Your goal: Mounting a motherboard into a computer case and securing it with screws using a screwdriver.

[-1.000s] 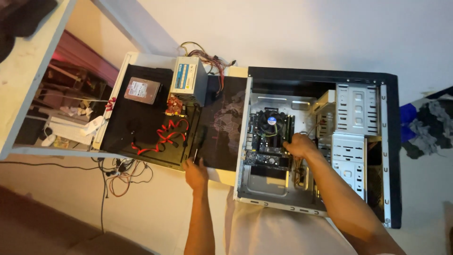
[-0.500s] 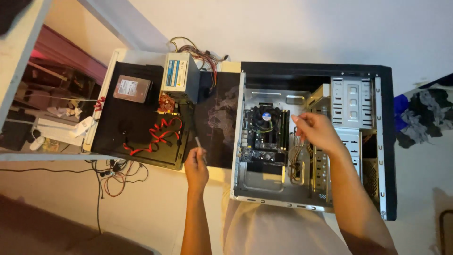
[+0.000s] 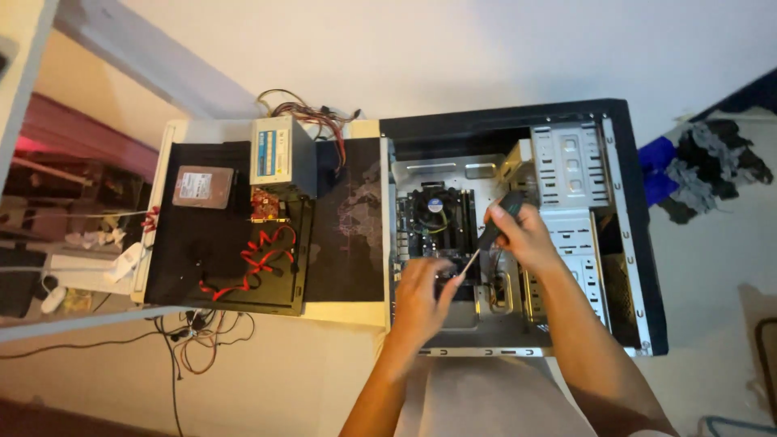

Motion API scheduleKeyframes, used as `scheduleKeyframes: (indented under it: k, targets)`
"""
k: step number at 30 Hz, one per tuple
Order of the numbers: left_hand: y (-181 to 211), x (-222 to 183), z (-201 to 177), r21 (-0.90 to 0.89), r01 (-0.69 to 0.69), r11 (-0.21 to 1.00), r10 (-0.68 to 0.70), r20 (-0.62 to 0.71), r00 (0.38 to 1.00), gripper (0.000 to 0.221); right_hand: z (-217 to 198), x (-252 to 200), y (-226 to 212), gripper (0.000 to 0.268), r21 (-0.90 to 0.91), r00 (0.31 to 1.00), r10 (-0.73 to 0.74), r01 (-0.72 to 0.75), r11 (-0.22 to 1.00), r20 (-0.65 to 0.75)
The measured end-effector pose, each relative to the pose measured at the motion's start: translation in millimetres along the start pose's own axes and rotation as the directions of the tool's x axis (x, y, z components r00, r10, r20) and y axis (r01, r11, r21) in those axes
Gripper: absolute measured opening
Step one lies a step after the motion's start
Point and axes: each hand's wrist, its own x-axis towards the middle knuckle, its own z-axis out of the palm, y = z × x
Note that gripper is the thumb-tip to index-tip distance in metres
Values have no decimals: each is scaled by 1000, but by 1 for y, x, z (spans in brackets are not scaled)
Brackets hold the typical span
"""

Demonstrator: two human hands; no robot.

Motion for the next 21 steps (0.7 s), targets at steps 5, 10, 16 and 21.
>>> scheduleKeyframes:
  k: [5,10,16,21]
  targets:
    - [17,22,-51,288,362,886,-391,47,919,77,-38,15,1,41,204,978,-48,90,975,-204]
    - [-34,-1,-42,216,637,740,-672,181,718,61,-61,27,14,50,652,997,32,23,758,-73]
    - [-17,13,-52,141,660,738,-675,151,722,57,-42,25,25,43,370,924,3,150,917,-383]
    - [-37,-6,-40,44,641,766,-642,92,761,64,-47,40,66,44,290,964,-145,207,934,-222]
